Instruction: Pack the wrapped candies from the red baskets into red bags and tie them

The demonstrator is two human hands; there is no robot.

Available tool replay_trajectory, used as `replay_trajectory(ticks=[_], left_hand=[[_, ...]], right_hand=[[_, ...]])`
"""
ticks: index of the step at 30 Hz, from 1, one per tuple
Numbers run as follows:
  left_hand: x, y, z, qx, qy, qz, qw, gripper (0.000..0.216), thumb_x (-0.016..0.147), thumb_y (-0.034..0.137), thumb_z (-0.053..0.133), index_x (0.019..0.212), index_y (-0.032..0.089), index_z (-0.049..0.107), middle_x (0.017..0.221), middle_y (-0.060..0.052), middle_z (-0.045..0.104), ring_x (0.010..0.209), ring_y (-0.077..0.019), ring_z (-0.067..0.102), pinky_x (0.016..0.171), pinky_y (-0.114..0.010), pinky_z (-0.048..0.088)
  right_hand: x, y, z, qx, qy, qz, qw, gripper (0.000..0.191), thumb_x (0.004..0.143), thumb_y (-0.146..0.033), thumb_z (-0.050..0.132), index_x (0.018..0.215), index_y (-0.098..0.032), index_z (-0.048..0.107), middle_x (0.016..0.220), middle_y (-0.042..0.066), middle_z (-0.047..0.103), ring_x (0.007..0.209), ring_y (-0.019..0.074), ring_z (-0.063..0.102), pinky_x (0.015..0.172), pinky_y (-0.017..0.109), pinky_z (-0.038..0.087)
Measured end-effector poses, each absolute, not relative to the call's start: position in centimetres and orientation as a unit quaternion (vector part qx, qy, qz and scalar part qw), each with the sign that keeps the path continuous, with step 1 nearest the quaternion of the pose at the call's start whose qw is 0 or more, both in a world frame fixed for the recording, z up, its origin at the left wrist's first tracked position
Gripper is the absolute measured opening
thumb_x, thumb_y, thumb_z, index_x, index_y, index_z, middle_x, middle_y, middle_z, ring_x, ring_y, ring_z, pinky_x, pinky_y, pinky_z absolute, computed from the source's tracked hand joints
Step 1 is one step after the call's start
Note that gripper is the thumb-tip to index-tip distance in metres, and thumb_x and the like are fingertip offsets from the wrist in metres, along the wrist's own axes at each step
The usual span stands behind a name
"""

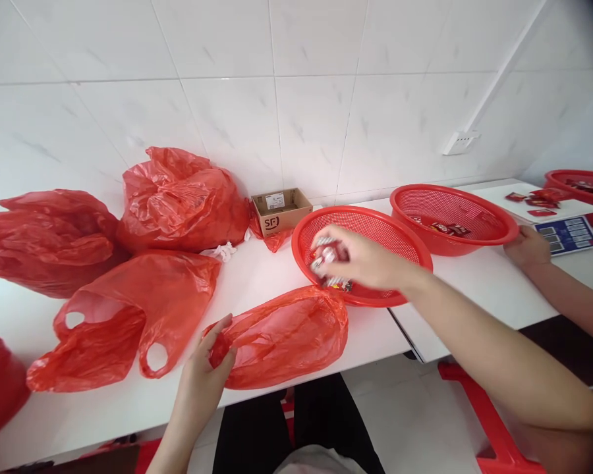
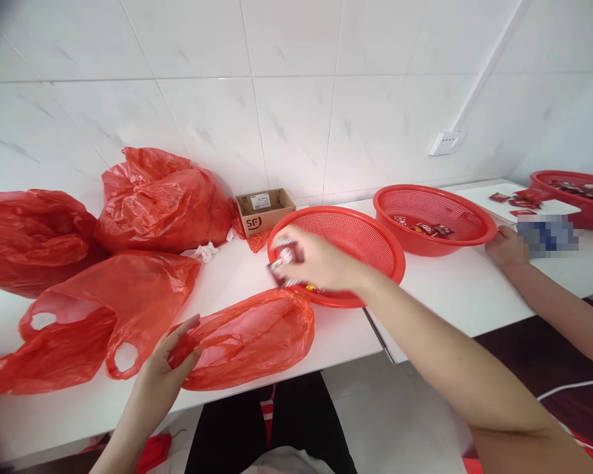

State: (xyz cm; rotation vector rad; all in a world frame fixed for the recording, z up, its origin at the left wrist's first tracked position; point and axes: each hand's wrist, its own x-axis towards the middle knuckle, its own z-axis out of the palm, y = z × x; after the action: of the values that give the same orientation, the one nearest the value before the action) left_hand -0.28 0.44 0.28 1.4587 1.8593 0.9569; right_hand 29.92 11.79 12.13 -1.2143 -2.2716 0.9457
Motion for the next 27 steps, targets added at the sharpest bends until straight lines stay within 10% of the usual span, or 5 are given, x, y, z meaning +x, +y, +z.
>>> replay_trajectory(ticks=[6, 12, 18, 27], left_hand=[[0.8, 0.3, 0.8, 0.565, 0.689, 0.35, 0.289, 0.062, 0.081, 0.022, 0.051, 0.143, 0.025, 0.044, 0.146, -0.008, 0.049, 0.135, -0.0251, 0.046, 0.11, -0.041, 0.039], [0.1, -0.4, 0.7, 0.575, 0.684, 0.353, 0.277, 0.068, 0.079, 0.018, 0.049, 0.146, 0.03, 0.041, 0.15, -0.005, 0.045, 0.141, -0.025, 0.037, 0.115, -0.045, 0.032], [0.6, -1.0, 0.7, 0.579, 0.686, 0.373, 0.235, 0.054, 0.085, 0.027, 0.049, 0.138, 0.033, 0.05, 0.13, -0.009, 0.05, 0.122, -0.0289, 0.052, 0.094, -0.046, 0.05], [-0.3, -1.4, 0.3, 0.5, 0.712, 0.46, 0.178, 0.031, 0.082, 0.044, 0.06, 0.106, 0.025, 0.057, 0.111, -0.007, 0.06, 0.103, -0.0258, 0.061, 0.084, -0.044, 0.056]], right_hand=[[23.5, 6.2, 6.0, -0.345, -0.886, 0.302, 0.071, 0.038, 0.089, -0.015, 0.051, 0.126, -0.021, 0.053, 0.123, 0.012, 0.058, 0.111, 0.0246, 0.056, 0.09, 0.038, 0.046], [27.1, 11.5, 10.1, -0.42, -0.839, 0.279, 0.203, 0.035, 0.1, -0.029, 0.036, 0.132, -0.027, 0.049, 0.125, 0.007, 0.059, 0.105, 0.0168, 0.061, 0.088, 0.031, 0.048], [30.8, 17.0, 7.1, -0.563, -0.801, 0.19, -0.063, 0.063, 0.08, -0.031, 0.068, 0.139, -0.027, 0.048, 0.133, 0.015, 0.052, 0.103, 0.0271, 0.063, 0.085, 0.037, 0.048], [31.5, 19.3, 3.8, -0.549, -0.793, 0.235, -0.119, 0.043, 0.062, -0.025, 0.077, 0.103, -0.02, 0.064, 0.115, 0.012, 0.06, 0.093, 0.0278, 0.063, 0.076, 0.037, 0.048]])
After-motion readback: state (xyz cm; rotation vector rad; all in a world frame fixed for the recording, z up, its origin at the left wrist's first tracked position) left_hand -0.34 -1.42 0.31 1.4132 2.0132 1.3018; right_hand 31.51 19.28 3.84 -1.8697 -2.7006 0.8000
